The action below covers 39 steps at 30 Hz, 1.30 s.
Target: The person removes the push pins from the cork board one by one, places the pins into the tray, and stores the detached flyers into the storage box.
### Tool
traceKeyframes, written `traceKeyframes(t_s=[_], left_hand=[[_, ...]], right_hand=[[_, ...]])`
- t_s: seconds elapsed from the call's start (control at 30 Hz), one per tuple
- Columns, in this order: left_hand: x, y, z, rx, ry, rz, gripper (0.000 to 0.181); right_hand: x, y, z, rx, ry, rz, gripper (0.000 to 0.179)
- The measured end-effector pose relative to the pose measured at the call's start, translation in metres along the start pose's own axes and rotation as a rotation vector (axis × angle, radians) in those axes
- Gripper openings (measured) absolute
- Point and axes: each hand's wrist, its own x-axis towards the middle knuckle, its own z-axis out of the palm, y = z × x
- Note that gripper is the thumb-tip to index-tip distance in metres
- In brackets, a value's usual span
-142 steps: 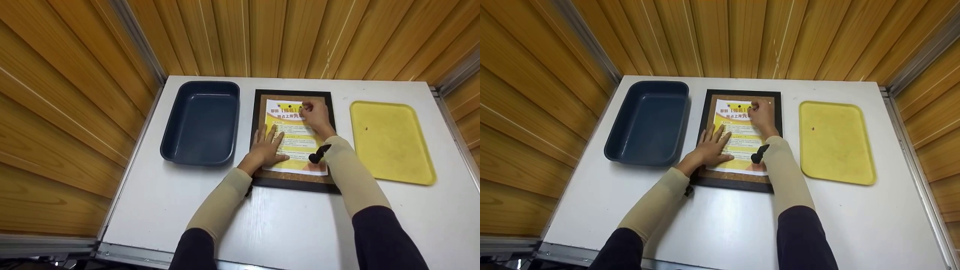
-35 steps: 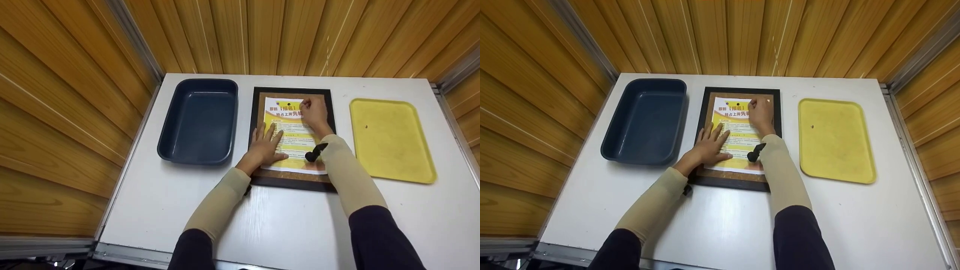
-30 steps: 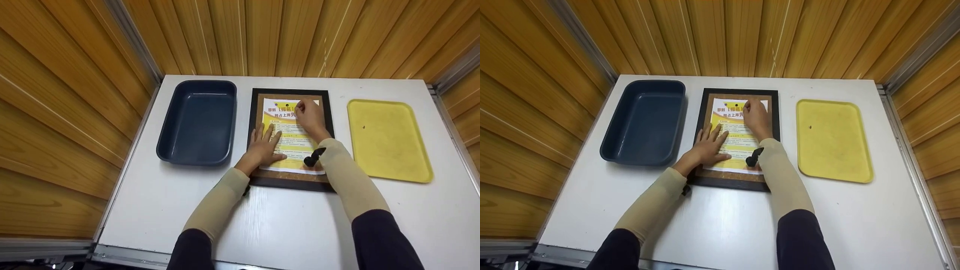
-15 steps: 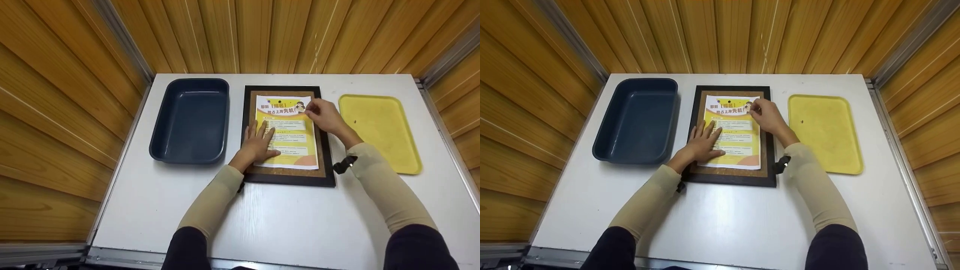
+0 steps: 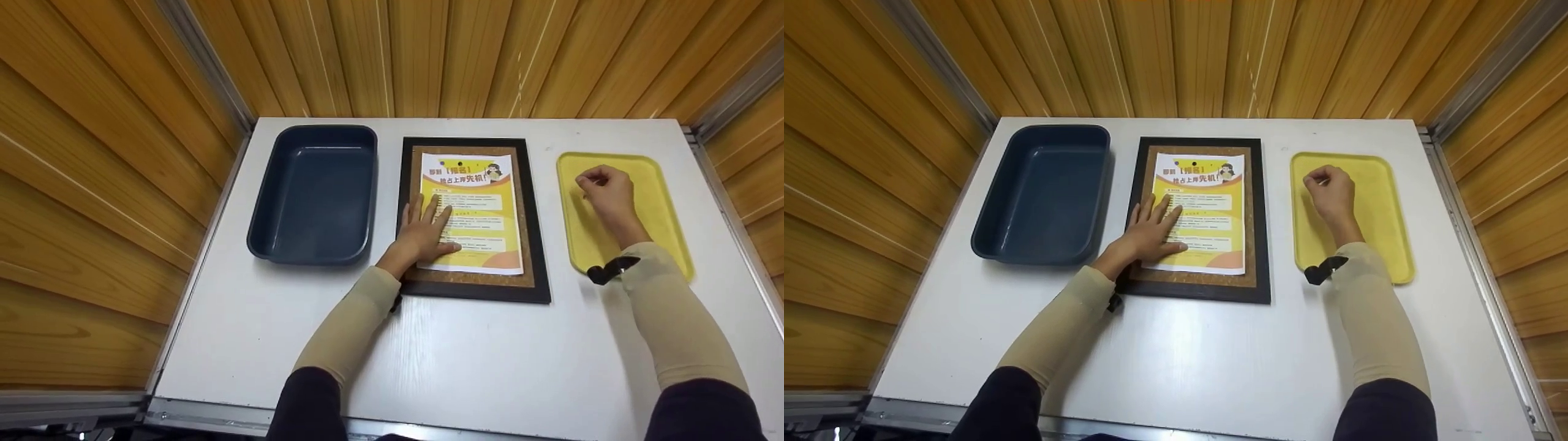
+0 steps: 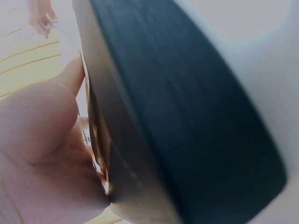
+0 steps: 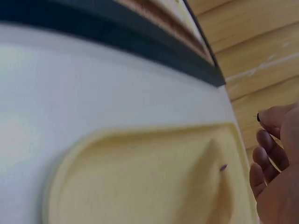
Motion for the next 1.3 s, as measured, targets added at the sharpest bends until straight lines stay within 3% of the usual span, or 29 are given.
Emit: traceKeyframes(t_s=[0.23,0.5,0.8,1.07,1.3], left_hand=[[0.000,-0.003,0.001,-0.007,0.000,-0.004,0.092],[0.006,-0.012,0.005,-0.043,-0.044,-0.033,0.093],[-0.003,-0.006,-0.003,0.011,-0.016,-0.034,0.092],[0.002,-0.001,-0.006,0.035,0.026,-0.040,0.091],[0.005,0.004,-0.007,0.045,0.014,-0.059,0.092]], right_hand=[[0.001,0.018,-0.002,-0.017,-0.003,0.063,0.038],[0.002,-0.004,0.015,-0.012,-0.032,0.002,0.039],[0.005,-0.053,0.071,0.041,-0.005,-0.183,0.025],[0.007,-0.087,0.132,0.089,-0.052,-0.245,0.022],[0.010,-0.103,0.171,0.012,-0.142,-0.237,0.031]])
